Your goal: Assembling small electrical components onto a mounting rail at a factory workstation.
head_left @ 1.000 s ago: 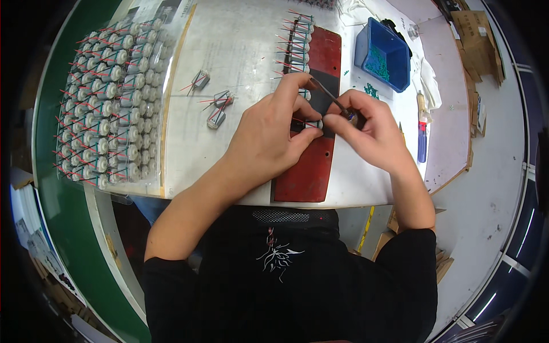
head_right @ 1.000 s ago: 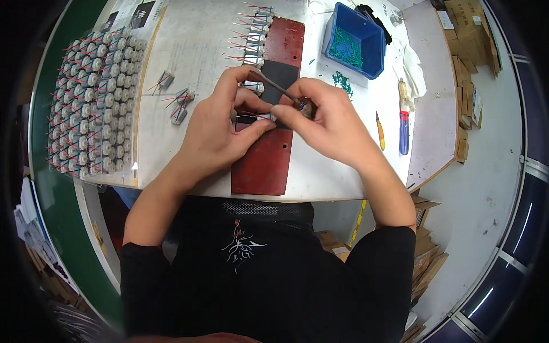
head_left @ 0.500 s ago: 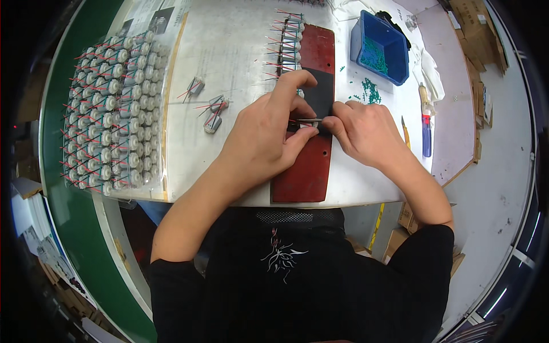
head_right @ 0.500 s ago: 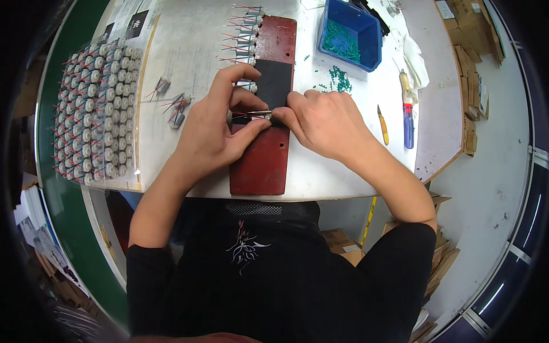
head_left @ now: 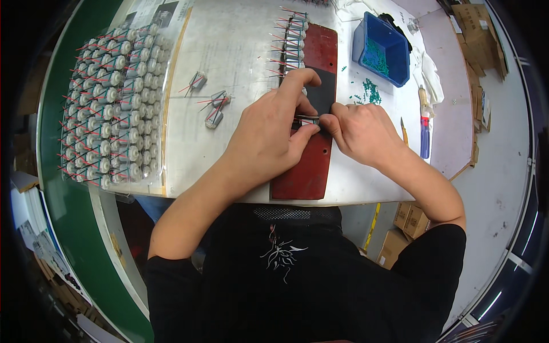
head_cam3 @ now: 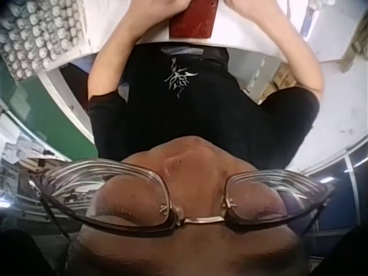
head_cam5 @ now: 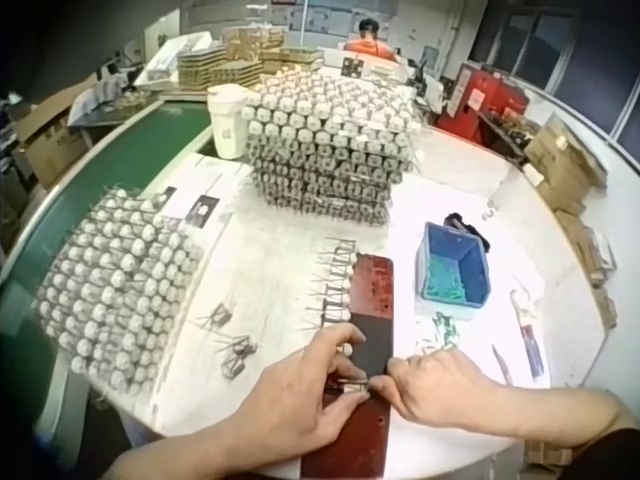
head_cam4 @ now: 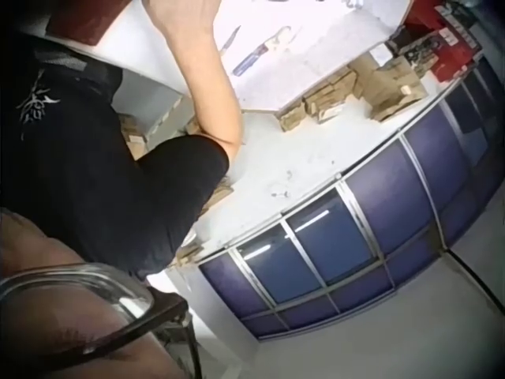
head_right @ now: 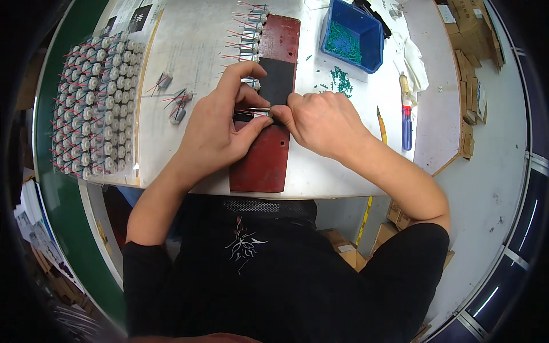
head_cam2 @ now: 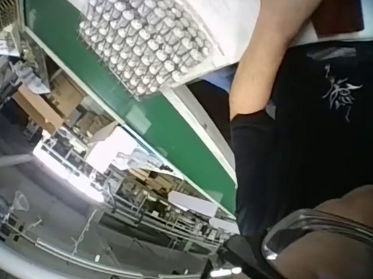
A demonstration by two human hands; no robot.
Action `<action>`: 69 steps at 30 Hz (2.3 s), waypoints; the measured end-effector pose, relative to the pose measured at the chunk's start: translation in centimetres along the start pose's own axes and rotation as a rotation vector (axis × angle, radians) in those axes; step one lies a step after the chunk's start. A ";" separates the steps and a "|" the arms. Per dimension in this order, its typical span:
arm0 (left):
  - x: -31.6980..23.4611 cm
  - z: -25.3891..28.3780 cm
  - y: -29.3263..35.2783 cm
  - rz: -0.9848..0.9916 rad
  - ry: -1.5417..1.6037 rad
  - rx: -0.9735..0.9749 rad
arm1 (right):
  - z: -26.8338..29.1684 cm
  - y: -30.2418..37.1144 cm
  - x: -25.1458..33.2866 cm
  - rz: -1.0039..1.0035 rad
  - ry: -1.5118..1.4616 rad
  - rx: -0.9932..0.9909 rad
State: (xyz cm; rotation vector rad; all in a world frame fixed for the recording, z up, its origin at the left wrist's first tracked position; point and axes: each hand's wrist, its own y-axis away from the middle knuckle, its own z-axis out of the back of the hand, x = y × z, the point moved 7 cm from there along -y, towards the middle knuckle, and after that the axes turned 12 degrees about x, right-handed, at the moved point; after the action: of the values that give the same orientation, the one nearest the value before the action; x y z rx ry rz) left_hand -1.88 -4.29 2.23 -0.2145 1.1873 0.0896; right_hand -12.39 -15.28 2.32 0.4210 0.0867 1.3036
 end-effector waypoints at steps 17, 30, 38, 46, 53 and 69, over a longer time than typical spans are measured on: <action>0.0 -0.2 0.2 0.006 0.025 0.029 | -0.4 0.2 0.0 -0.002 0.029 0.076; 0.0 1.3 1.4 0.059 0.065 0.051 | 0.6 0.8 -2.6 0.061 -0.301 -0.067; -1.9 2.4 1.9 -0.224 -0.515 -0.156 | 1.4 3.9 -6.2 -0.045 -0.733 -0.531; -2.8 4.9 6.2 -0.153 -0.677 -0.472 | -0.7 4.0 -6.3 -0.238 -0.528 -0.378; 1.8 5.6 9.2 0.227 -0.736 -0.478 | -1.2 3.8 -6.1 -0.175 -0.509 -0.385; -2.4 3.5 9.7 0.061 -0.482 -0.378 | -1.2 4.7 -6.9 -0.193 -0.463 -0.418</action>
State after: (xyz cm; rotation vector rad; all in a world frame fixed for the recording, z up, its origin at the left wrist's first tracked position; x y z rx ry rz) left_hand -1.41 6.05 4.57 -0.4606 0.6876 0.3986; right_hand -18.88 -20.57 1.68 0.3350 -0.5139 0.9747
